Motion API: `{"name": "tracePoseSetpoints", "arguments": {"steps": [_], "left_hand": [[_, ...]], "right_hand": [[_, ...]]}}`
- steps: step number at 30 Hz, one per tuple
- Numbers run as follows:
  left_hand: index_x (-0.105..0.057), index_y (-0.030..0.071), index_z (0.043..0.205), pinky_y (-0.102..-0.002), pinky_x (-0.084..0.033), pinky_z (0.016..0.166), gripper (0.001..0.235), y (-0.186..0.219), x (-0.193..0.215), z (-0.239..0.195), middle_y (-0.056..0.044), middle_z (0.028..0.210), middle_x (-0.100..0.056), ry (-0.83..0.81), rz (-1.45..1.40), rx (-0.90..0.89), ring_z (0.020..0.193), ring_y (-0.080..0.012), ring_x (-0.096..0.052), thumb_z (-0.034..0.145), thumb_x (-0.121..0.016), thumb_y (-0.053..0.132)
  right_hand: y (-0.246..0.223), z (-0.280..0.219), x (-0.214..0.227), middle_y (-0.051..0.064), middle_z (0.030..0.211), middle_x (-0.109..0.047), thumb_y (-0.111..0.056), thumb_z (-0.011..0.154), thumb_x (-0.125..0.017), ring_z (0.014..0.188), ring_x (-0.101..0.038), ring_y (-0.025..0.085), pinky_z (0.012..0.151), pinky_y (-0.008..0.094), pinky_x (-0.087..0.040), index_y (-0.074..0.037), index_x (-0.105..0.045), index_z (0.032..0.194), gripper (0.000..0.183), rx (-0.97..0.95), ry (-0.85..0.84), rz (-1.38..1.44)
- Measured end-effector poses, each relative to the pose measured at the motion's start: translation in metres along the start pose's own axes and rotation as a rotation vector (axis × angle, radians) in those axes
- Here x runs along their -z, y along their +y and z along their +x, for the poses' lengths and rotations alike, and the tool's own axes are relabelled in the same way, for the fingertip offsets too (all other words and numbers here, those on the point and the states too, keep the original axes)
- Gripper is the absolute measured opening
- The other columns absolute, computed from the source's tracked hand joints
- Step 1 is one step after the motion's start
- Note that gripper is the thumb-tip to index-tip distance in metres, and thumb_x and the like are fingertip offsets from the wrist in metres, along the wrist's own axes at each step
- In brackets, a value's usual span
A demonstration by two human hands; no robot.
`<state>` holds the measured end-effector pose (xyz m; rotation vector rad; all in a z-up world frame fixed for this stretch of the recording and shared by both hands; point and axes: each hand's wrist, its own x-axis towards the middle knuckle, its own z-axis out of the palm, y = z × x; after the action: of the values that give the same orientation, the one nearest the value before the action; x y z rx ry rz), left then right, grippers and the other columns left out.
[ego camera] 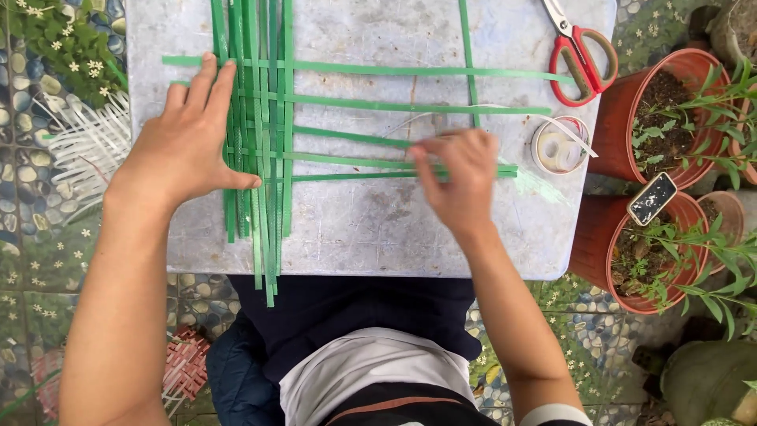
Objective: Weaving green plastic strips into a grid pattern on a table to create a mat or basket component.
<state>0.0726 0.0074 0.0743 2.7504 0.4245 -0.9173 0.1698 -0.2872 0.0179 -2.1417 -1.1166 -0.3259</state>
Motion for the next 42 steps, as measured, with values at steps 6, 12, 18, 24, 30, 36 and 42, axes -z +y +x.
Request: {"name": "tracePoseSetpoints", "arguments": {"steps": [6, 12, 18, 24, 30, 36, 42], "left_hand": [[0.005, 0.012, 0.157, -0.052, -0.050, 0.083, 0.133, -0.003, -0.002, 0.000, -0.006, 0.165, 0.005, 0.023, -0.026, -0.005, 0.137, -0.0349, -0.022, 0.064, -0.084, 0.045], [0.001, 0.010, 0.157, -0.052, -0.056, 0.076, 0.132, 0.000, -0.009, 0.007, -0.008, 0.163, 0.003, 0.038, -0.011, 0.010, 0.133, -0.0379, -0.024, 0.064, -0.087, 0.043], [-0.003, 0.009, 0.157, -0.052, -0.056, 0.075, 0.134, 0.000, -0.011, 0.011, -0.011, 0.162, 0.000, 0.052, -0.015, 0.015, 0.132, -0.0390, -0.024, 0.060, -0.090, 0.042], [-0.010, 0.008, 0.157, -0.055, -0.057, 0.071, 0.130, -0.003, -0.017, 0.012, -0.010, 0.161, -0.002, 0.124, 0.014, -0.016, 0.127, -0.0419, -0.029, 0.060, -0.089, 0.044], [-0.014, 0.005, 0.155, -0.051, -0.057, 0.060, 0.130, -0.006, -0.019, 0.013, -0.014, 0.154, -0.018, 0.158, 0.026, -0.042, 0.118, -0.0397, -0.033, 0.058, -0.089, 0.047], [-0.015, 0.006, 0.156, -0.048, -0.061, 0.056, 0.130, -0.002, -0.017, 0.012, -0.012, 0.155, -0.012, 0.151, 0.052, -0.028, 0.114, -0.0387, -0.035, 0.057, -0.090, 0.047], [-0.007, 0.010, 0.159, -0.052, -0.059, 0.072, 0.133, -0.006, -0.021, 0.014, -0.014, 0.160, -0.001, 0.157, 0.040, -0.039, 0.140, -0.0397, -0.009, 0.060, -0.089, 0.046]], "right_hand": [[0.058, -0.017, 0.033, 0.000, 0.084, -0.063, -0.019, 0.096, -0.076, 0.066, -0.056, 0.017, 0.064, 0.038, -0.042, -0.011, -0.065, 0.095, 0.014, -0.292, -0.103, -0.292], [0.070, -0.015, 0.025, -0.006, 0.086, -0.067, -0.016, 0.091, -0.069, 0.062, -0.059, 0.021, 0.049, 0.043, -0.040, -0.017, -0.070, 0.090, 0.001, -0.513, -0.281, -0.377], [0.066, -0.012, 0.063, -0.002, 0.082, -0.064, -0.008, 0.091, -0.069, 0.067, -0.053, 0.020, 0.053, 0.041, -0.039, -0.011, -0.062, 0.087, 0.008, -0.422, -0.350, -0.355], [0.064, -0.026, 0.083, 0.003, 0.076, -0.057, -0.007, 0.094, -0.067, 0.073, -0.053, 0.020, 0.069, 0.040, -0.042, -0.008, -0.063, 0.093, 0.004, -0.456, -0.416, -0.259], [0.051, -0.035, 0.101, -0.001, 0.083, -0.063, -0.015, 0.098, -0.069, 0.074, -0.053, 0.009, 0.063, 0.025, -0.038, -0.007, -0.066, 0.109, 0.014, -0.901, -0.385, 0.105], [0.050, -0.079, 0.121, -0.001, 0.096, -0.064, -0.010, 0.099, -0.064, 0.087, -0.054, 0.009, 0.081, 0.023, -0.044, -0.008, -0.066, 0.107, 0.008, -1.016, -0.222, 0.252], [0.056, -0.120, 0.192, 0.007, 0.091, -0.068, -0.003, 0.100, -0.064, 0.076, -0.058, 0.015, 0.069, 0.029, -0.046, -0.001, -0.066, 0.105, 0.006, -0.668, -0.520, -0.128]]}}
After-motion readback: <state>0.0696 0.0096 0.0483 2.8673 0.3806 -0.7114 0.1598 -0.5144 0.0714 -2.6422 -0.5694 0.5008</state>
